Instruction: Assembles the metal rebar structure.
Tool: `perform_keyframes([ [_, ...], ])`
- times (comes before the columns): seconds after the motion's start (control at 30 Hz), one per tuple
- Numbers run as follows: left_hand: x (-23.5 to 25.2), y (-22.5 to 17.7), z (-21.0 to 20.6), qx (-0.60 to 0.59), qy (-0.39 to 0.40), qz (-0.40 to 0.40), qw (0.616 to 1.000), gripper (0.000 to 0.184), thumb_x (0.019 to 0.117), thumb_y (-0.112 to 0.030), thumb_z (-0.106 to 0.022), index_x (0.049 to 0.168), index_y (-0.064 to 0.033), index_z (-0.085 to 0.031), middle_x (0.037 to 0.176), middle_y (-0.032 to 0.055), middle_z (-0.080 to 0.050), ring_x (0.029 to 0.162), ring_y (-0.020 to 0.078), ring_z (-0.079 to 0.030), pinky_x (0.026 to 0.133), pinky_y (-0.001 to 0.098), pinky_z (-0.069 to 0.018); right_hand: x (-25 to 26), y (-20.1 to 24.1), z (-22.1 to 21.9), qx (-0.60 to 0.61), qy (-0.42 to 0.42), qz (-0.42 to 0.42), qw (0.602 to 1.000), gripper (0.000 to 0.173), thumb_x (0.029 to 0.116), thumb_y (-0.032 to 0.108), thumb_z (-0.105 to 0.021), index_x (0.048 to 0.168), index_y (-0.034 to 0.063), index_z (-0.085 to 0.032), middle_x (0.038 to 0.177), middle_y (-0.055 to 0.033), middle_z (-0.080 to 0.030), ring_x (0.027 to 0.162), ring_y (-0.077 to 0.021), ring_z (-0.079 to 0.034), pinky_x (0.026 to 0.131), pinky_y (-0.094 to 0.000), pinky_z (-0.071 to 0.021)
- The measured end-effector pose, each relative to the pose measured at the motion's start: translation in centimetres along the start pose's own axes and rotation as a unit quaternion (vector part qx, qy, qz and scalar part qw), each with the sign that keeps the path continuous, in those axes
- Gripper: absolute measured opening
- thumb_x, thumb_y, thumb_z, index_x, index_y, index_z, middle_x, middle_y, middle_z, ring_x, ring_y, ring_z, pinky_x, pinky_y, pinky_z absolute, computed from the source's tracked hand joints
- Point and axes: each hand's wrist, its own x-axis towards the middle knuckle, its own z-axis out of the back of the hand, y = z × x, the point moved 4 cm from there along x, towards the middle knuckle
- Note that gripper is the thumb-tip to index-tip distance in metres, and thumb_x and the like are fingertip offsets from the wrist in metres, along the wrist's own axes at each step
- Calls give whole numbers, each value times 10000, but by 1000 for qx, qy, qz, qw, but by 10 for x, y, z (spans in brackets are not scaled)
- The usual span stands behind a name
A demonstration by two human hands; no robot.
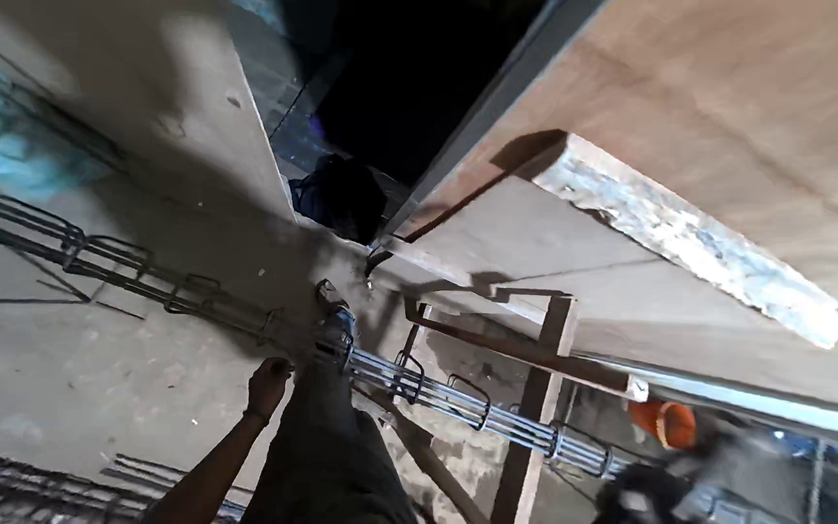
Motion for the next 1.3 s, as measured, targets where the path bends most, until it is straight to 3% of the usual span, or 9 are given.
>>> perform_keyframes([
  [0.13, 28, -4, -30, -21, 24, 25, 999, 370, 1038, -183, -585, 1296, 82, -606, 1247, 283, -650, 1171, 384, -637, 1048, 540, -479, 55, 6, -69, 34, 312, -327, 891, 430, 886, 63, -690, 1290, 3, -554, 970, -81, -710, 821, -196, -713, 742, -393, -629],
  [0.23, 47, 0, -59, 28, 62, -10, 998, 515, 1006, -221, -631, 1409, 82, -529, 1456, 299, -518, 1414, 410, -447, 1201, 529, -314, 86, 14, -118, 29, 442, -402, 801, 395, 839, 87, -719, 1219, 53, -617, 976, -63, -696, 845, -196, -697, 772, -406, -618],
  [0.3, 67, 20, -90, 46, 57, -48, 996, 601, 1010, -357, -627, 1456, 28, -509, 1501, 252, -497, 1444, 373, -422, 1220, 496, -306, 109, 25, -147, -23, 521, -349, 779, 356, 868, 67, -733, 1213, 48, -652, 1013, -85, -706, 865, -202, -708, 787, -408, -631],
  [0.37, 66, 17, -111, 18, -62, -118, 991, 529, 981, -415, -608, 1289, 12, -658, 1284, 242, -654, 1235, 367, -604, 1089, 480, -455, 133, 42, -176, -153, 585, -163, 780, 352, 886, 111, -749, 1228, 57, -685, 1020, -61, -712, 857, -130, -684, 766, -321, -595],
  [0.47, 57, -71, -53, 38, 304, 65, 950, 487, 1123, -309, -385, 1561, -100, -413, 1611, 95, -414, 1495, 211, -367, 1242, 383, -252, 164, 56, -214, -295, 577, 145, 748, 329, 906, 219, -699, 1207, 92, -739, 1060, -87, -755, 968, -237, -710, 851, -453, -582],
  [0.63, 73, -42, -90, -127, 157, -70, 977, 472, 1074, -392, -495, 1273, -2, -670, 1257, 175, -683, 1200, 210, -627, 1091, 364, -437, 181, 86, -276, -468, 476, 494, 558, 195, 936, 271, -604, 1090, 288, -722, 1138, -34, -714, 1181, -372, -604, 971, -565, -479],
  [0.83, 81, -48, -112, -205, 260, -26, 943, 479, 1083, -426, -475, 1223, 0, -643, 999, 99, -670, 844, 109, -626, 832, 300, -525, 164, 100, -318, -532, 501, 509, 455, 189, 937, 77, -589, 1045, 142, -730, 1118, -124, -710, 1215, -429, -592, 1093, -615, -404],
  [1.13, 80, -49, -126, -189, 232, -40, 953, 544, 1103, -436, -398, 1271, 27, -627, 1203, 215, -668, 1118, 254, -640, 1019, 429, -469, 159, 98, -334, -580, 526, 477, 400, 112, 910, 140, -644, 965, 155, -742, 1066, -145, -709, 1170, -434, -610, 1077, -623, -403],
  [1.3, 87, -36, -147, -212, 204, -55, 954, 550, 1095, -445, -403, 1224, 34, -642, 1132, 212, -680, 1058, 258, -653, 981, 445, -494, 166, 99, -342, -584, 541, 464, 387, 115, 928, 142, -641, 990, 150, -737, 1117, -189, -679, 1028, -407, -650, 907, -546, -512],
])
